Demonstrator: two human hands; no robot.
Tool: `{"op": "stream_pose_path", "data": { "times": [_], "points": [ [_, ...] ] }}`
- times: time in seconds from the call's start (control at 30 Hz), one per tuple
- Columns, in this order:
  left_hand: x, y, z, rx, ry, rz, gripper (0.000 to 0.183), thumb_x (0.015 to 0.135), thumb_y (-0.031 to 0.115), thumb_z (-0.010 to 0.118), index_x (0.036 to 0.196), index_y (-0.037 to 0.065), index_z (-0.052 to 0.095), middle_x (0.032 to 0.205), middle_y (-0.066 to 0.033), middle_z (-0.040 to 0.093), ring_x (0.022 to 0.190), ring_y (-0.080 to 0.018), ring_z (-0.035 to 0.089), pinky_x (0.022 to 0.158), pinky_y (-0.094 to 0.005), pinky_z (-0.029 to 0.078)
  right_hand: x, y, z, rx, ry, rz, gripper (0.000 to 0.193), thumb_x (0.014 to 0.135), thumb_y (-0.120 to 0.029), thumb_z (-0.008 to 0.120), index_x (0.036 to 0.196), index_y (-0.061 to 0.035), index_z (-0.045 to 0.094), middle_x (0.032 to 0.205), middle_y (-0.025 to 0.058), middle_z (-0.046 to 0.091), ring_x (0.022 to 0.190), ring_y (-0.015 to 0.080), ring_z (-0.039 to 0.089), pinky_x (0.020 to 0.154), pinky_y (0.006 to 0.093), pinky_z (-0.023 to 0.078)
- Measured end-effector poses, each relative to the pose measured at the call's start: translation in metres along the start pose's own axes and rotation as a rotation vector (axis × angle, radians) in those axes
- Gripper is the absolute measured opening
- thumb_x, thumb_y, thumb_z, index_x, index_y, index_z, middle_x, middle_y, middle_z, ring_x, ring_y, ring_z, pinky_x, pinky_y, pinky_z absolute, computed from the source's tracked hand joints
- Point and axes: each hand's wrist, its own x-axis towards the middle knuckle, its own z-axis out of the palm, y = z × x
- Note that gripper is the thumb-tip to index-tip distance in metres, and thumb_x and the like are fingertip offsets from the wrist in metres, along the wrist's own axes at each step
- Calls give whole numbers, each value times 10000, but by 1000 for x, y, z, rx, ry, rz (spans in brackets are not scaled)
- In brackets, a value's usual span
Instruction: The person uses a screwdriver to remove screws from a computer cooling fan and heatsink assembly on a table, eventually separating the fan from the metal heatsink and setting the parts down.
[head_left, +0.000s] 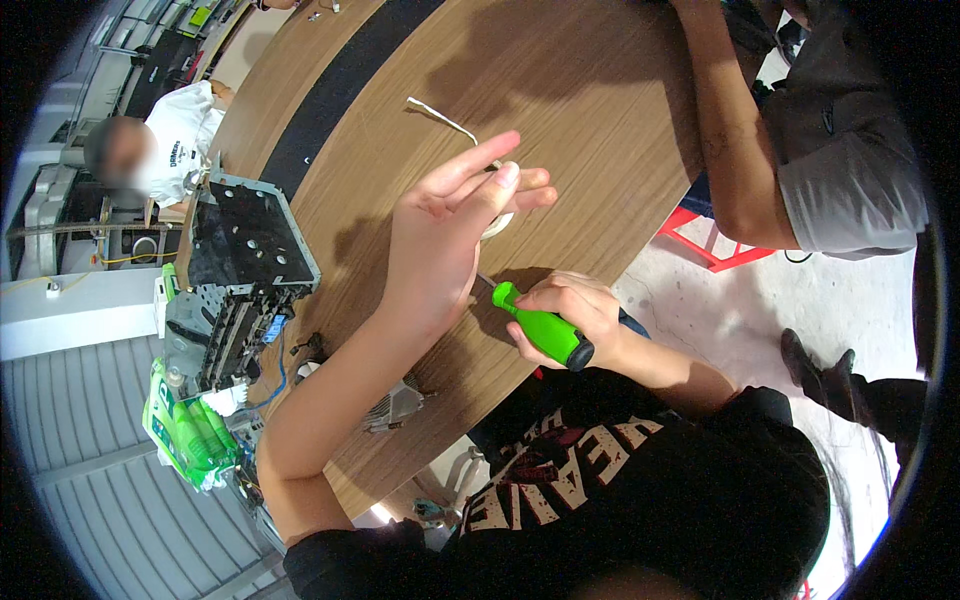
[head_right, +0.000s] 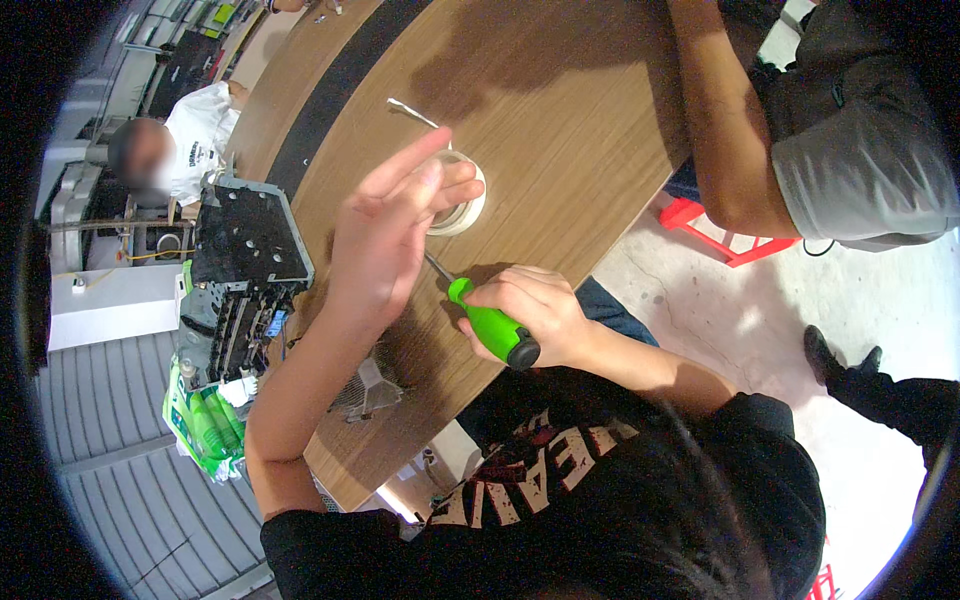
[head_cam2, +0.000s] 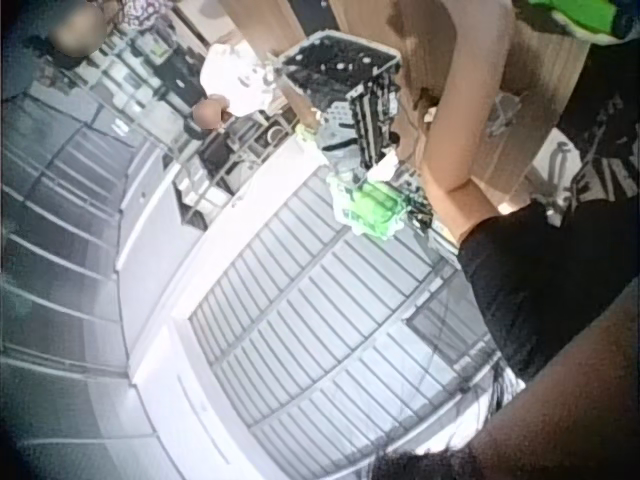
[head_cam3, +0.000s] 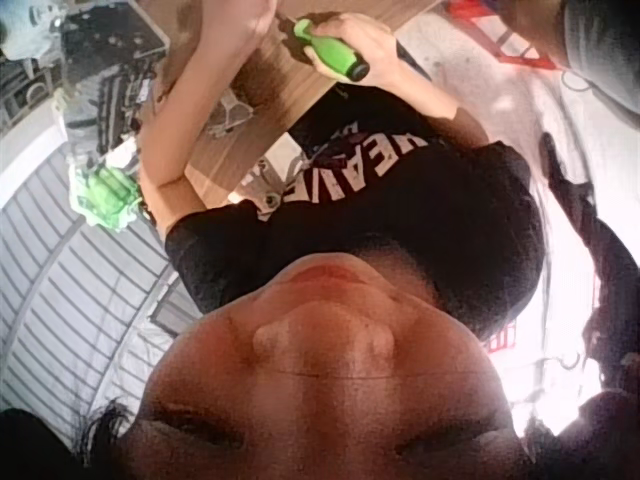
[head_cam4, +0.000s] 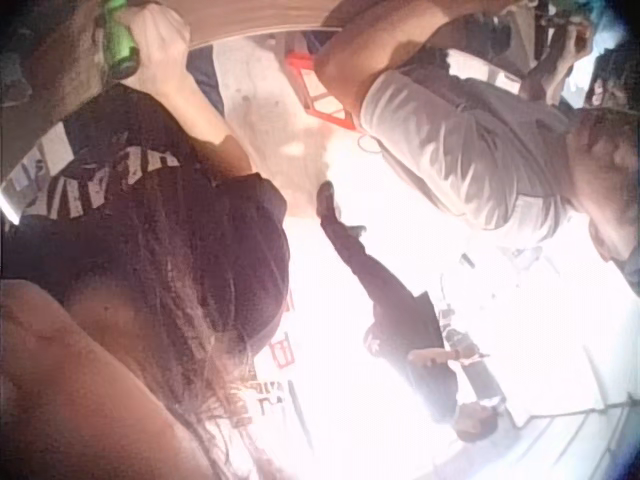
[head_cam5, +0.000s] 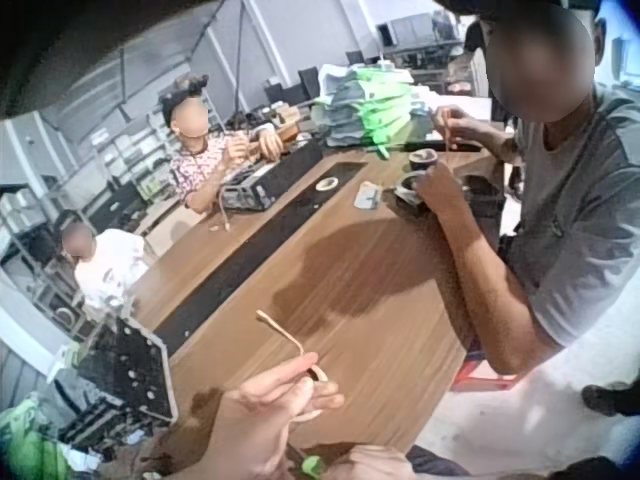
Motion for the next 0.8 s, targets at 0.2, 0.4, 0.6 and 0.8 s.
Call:
{"op": "stream_pose_path", "data": {
  "times": [0.2, 0.4, 0.6, 0.8],
  "points": [
    [0, -2, 0, -38, -89, 26, 414, 965, 140, 508, 1289, -113, 454, 1059, -229, 641, 983, -271, 656, 925, -356, 466, 1, -1, -1, 30, -7, 7, 265, 684, -24, 763, 895, -3, 604, 709, 104, 601, 586, 245, 607, 514, 329, 470],
    [2, -3, 2, -33, -81, 2, 416, 974, 154, 491, 1289, -114, 448, 1061, -226, 640, 990, -272, 654, 934, -364, 458, -2, 3, 0, 37, 2, -10, 255, 690, -33, 761, 891, -3, 607, 698, 100, 593, 584, 242, 606, 511, 326, 468],
    [4, -4, 4, -39, -59, -38, 403, 930, 86, 557, 1277, -98, 465, 1061, -220, 644, 981, -258, 654, 935, -342, 464, -3, 2, 2, 24, 21, -8, 250, 692, -45, 762, 884, -13, 606, 696, 97, 585, 584, 237, 600, 510, 324, 468],
    [4, -2, 10, 51, -10, -67, 427, 883, 78, 630, 1258, -73, 492, 1020, -191, 669, 952, -210, 653, 915, -324, 477, -5, 2, -1, 22, -3, 11, 249, 693, -48, 760, 885, -17, 606, 693, 95, 581, 583, 245, 596, 511, 330, 470]
  ]
}}
